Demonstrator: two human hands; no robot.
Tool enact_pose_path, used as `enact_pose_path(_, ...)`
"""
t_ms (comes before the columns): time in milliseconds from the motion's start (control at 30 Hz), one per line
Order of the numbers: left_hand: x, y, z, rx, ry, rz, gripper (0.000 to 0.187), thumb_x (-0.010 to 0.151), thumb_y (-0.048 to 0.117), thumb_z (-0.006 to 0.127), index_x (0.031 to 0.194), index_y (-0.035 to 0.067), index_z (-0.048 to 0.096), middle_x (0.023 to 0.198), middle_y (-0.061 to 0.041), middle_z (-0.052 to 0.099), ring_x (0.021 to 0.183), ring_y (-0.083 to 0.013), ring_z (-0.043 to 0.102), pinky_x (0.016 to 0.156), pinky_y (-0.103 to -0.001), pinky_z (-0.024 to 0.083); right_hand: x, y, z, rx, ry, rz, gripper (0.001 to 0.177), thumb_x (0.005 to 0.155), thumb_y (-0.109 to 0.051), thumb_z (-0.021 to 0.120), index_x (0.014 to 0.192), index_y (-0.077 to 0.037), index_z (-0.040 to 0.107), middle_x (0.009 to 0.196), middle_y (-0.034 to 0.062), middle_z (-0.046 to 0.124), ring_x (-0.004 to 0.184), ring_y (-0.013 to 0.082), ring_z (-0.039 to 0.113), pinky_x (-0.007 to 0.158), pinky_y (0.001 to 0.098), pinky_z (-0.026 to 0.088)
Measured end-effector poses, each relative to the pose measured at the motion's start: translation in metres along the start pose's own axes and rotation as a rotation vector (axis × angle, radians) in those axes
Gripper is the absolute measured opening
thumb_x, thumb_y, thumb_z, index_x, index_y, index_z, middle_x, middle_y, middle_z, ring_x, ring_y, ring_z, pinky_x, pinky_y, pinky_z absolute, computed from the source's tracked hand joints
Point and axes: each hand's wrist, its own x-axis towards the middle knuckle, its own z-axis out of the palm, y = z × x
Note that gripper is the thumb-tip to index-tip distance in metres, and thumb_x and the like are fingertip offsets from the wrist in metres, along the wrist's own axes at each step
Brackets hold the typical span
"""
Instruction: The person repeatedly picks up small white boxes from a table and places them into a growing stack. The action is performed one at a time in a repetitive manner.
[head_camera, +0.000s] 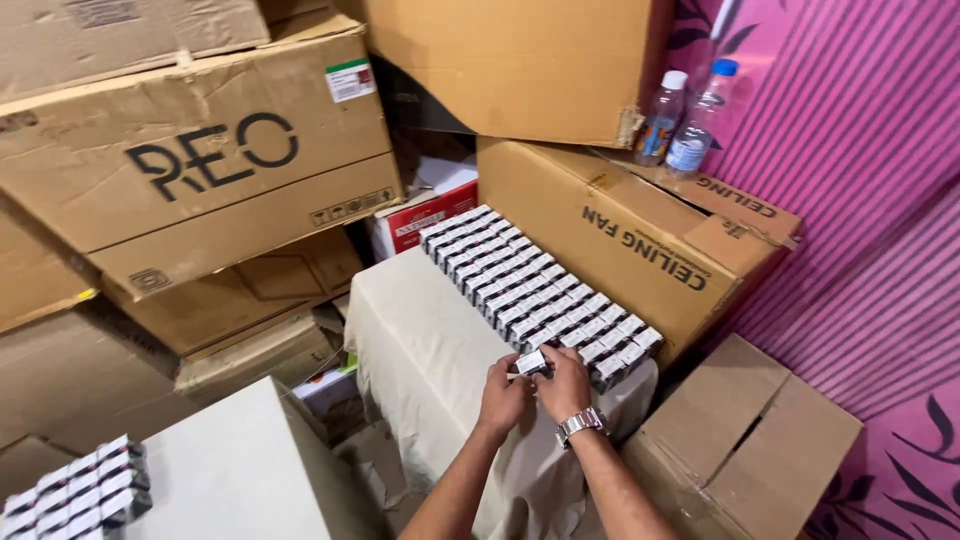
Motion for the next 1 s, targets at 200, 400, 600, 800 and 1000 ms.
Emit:
enact_pose_path(200, -0.005, 0.015, -0.083, 0.107, 0.159, 0.051, 0.046, 0.09, 0.015, 0.057, 0.134, 0.003, 0.065, 0.11, -0.014, 0.062, 0.082, -0.0224, 0.077, 0.082, -0.037, 0.06, -0.012, -0.088, 0.014, 0.128, -0.119, -0.087, 0.053, 0.075, -0.015, 0.087, 0.128, -0.016, 0.075, 0.121, 0.0124, 0.067, 0.112, 0.032, 0.07, 0.093, 0.0357, 0.061)
enact_pose_path(400, -0.031, 0.012, -0.213, 0.247, 0.357, 0.062, 0.045, 0.093, 0.02, 0.051, 0.133, 0.011, 0.069, 0.116, -0.012, 0.064, 0.098, -0.0252, 0.075, 0.095, -0.04, 0.056, -0.042, -0.193, 0.08, 0.288, -0.295, -0.138, 0.053, 0.079, -0.015, 0.086, 0.13, -0.014, 0.072, 0.13, 0.0124, 0.07, 0.116, 0.0316, 0.069, 0.092, 0.0323, 0.062)
enact_pose_path(600, -0.111, 0.026, -0.346, 0.364, 0.474, 0.066, 0.044, 0.096, 0.014, 0.05, 0.135, 0.003, 0.068, 0.124, -0.021, 0.064, 0.119, -0.0423, 0.064, 0.106, -0.048, 0.05, -0.099, -0.294, 0.166, 0.366, -0.492, -0.156, 0.054, 0.08, -0.015, 0.087, 0.131, -0.012, 0.071, 0.128, 0.0136, 0.072, 0.111, 0.0312, 0.071, 0.092, 0.0328, 0.062)
enact_pose_path(800, -0.166, -0.034, -0.488, 0.435, 0.609, -0.064, 0.038, 0.09, 0.019, 0.065, 0.124, 0.007, 0.074, 0.101, -0.01, 0.071, 0.09, -0.0265, 0.076, 0.08, -0.038, 0.061, -0.17, -0.375, 0.264, 0.397, -0.663, -0.163, 0.053, 0.074, -0.005, 0.088, 0.125, -0.012, 0.075, 0.12, 0.0173, 0.076, 0.103, 0.0262, 0.076, 0.085, 0.0283, 0.063)
enact_pose_path(1000, -0.193, -0.106, -0.596, 0.468, 0.622, -0.184, 0.038, 0.088, 0.02, 0.071, 0.124, 0.009, 0.074, 0.098, -0.009, 0.075, 0.097, -0.0279, 0.076, 0.084, -0.039, 0.061, -0.226, -0.425, 0.361, 0.36, -0.795, -0.164, 0.054, 0.075, -0.001, 0.087, 0.127, -0.008, 0.073, 0.123, 0.0178, 0.074, 0.109, 0.0283, 0.074, 0.094, 0.0312, 0.061)
